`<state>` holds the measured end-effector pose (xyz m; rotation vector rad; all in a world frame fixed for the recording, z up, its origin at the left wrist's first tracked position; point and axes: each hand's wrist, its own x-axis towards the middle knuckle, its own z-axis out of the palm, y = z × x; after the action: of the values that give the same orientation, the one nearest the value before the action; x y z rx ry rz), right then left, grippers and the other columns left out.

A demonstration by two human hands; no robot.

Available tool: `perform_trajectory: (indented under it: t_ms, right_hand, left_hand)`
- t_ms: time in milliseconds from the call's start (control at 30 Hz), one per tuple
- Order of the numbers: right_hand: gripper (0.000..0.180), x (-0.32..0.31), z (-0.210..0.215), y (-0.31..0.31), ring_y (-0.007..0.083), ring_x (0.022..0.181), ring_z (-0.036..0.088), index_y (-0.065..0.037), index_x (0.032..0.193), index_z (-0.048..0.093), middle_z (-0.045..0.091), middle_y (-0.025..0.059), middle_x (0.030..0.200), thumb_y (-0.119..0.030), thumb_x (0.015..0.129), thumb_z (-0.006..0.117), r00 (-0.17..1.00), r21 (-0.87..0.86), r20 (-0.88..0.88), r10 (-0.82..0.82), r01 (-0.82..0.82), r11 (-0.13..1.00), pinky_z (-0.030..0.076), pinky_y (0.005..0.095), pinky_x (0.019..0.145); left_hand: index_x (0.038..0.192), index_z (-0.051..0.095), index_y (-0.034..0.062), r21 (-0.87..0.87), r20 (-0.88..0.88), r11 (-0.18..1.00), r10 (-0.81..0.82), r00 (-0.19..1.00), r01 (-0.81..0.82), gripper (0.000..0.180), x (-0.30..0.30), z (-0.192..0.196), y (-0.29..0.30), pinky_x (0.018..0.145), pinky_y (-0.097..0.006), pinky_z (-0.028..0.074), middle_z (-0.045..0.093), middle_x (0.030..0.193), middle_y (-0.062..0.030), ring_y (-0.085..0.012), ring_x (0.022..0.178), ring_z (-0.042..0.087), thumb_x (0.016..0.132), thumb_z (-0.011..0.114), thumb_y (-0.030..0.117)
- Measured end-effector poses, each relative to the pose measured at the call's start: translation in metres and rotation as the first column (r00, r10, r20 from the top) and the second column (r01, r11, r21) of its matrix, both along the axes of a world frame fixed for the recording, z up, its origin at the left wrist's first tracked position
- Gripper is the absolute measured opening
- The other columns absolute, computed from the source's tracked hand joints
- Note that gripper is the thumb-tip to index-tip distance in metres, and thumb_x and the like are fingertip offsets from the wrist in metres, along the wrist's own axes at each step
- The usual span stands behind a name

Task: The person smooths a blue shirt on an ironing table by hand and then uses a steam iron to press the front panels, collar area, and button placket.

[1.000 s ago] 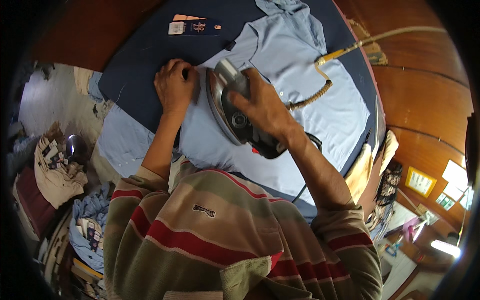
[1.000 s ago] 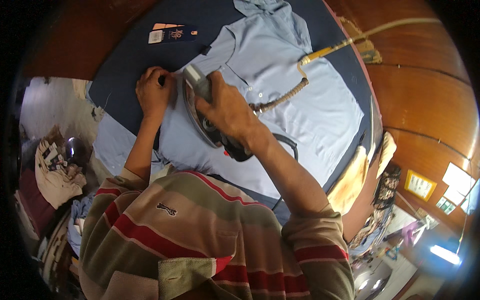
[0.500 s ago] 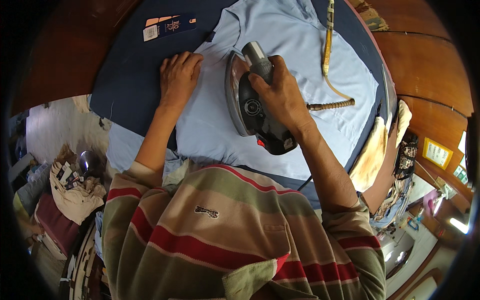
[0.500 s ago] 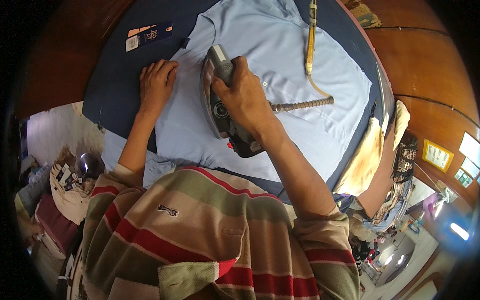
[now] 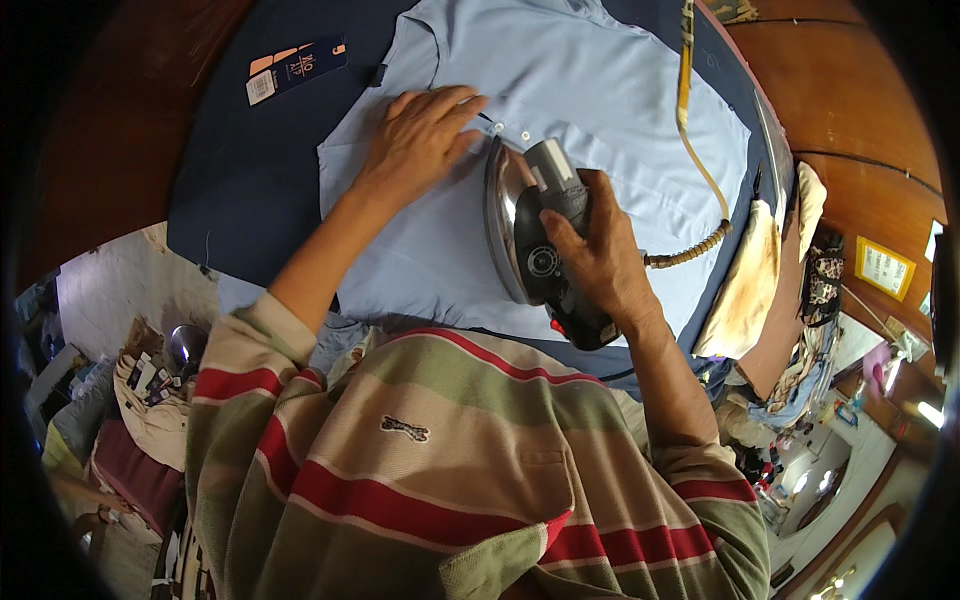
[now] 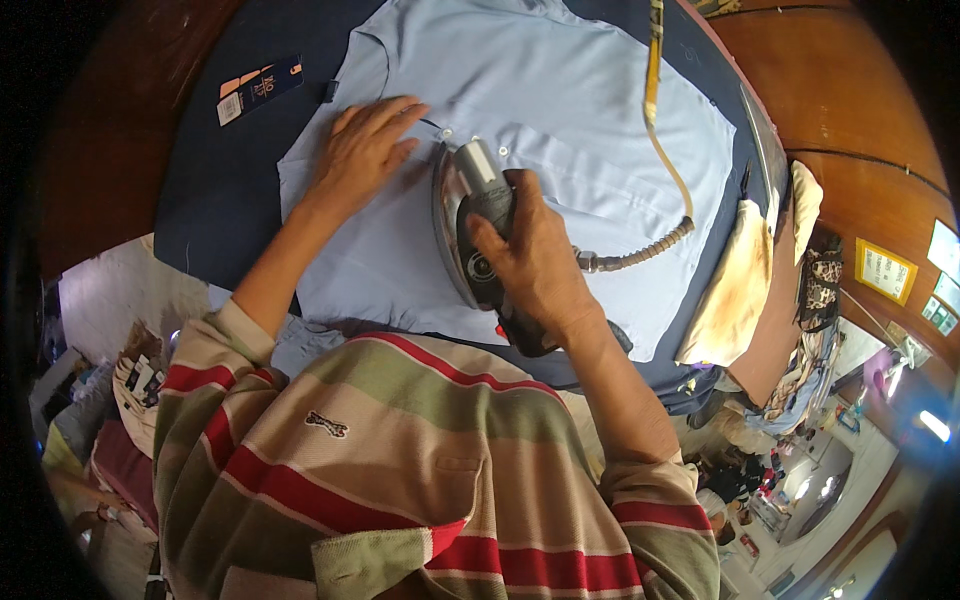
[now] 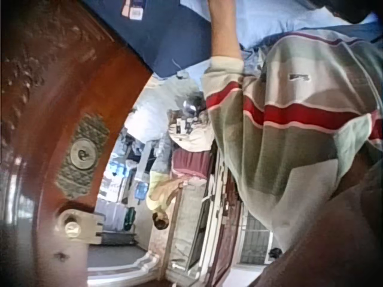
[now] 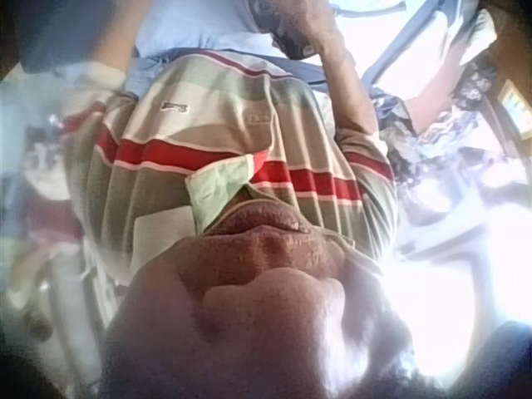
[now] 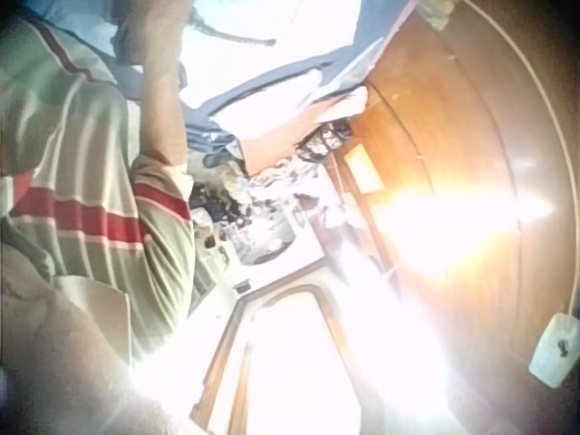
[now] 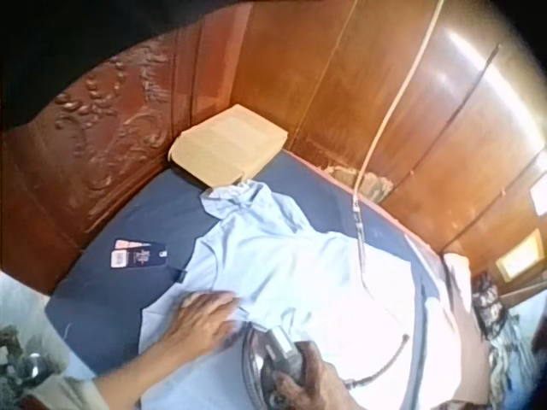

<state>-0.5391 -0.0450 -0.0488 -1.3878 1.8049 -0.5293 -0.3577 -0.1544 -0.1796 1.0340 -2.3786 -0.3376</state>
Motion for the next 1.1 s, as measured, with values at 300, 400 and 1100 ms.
perform_trajectory:
  t_ms: [300, 400, 1100]
  right_hand:
    - [0.040, -0.012, -0.007, -0.009, 0.0358, 0.079, 0.062, 0.004, 0.108, 0.042, 0.060, 0.0264, 0.083, -0.022, 0.083, 0.059, 0.996, 0.054, 0.059, -0.064, 0.061, 0.997, 0.048, 0.0395, 0.070]
    - [0.041, 0.002, -0.007, -0.023, 0.0391, 0.081, 0.062, 0.006, 0.108, 0.041, 0.060, 0.0281, 0.085, -0.021, 0.083, 0.059, 1.000, 0.043, -0.002, -0.001, 0.002, 0.999, 0.047, 0.0414, 0.072]
    - [0.047, -0.008, -0.002, -0.013, 0.0328, 0.082, 0.061, 0.008, 0.111, 0.039, 0.059, 0.0273, 0.087, -0.021, 0.081, 0.061, 0.994, 0.056, 0.102, -0.049, 0.043, 0.998, 0.046, 0.0382, 0.073]
  left_hand:
    - [0.143, 0.026, 0.0155, -0.001, 0.387, 0.997, -0.076, 0.919, 0.083, 0.053, 0.007, -0.017, -0.029, 0.106, -0.039, 0.020, 0.025, 0.148, 0.0015, -0.0169, 0.137, 0.021, 0.094, 0.040, 0.034]
    - [0.143, 0.025, 0.0157, 0.000, 0.398, 0.997, -0.075, 0.914, 0.082, 0.054, 0.009, -0.017, -0.028, 0.107, -0.039, 0.019, 0.024, 0.149, 0.0019, -0.0165, 0.137, 0.019, 0.095, 0.040, 0.033]
    - [0.144, 0.024, 0.0180, 0.105, 0.378, 0.991, -0.112, 0.919, 0.078, 0.052, 0.012, -0.018, -0.035, 0.109, -0.041, 0.015, 0.022, 0.150, 0.0015, -0.0165, 0.139, 0.016, 0.096, 0.032, 0.038]
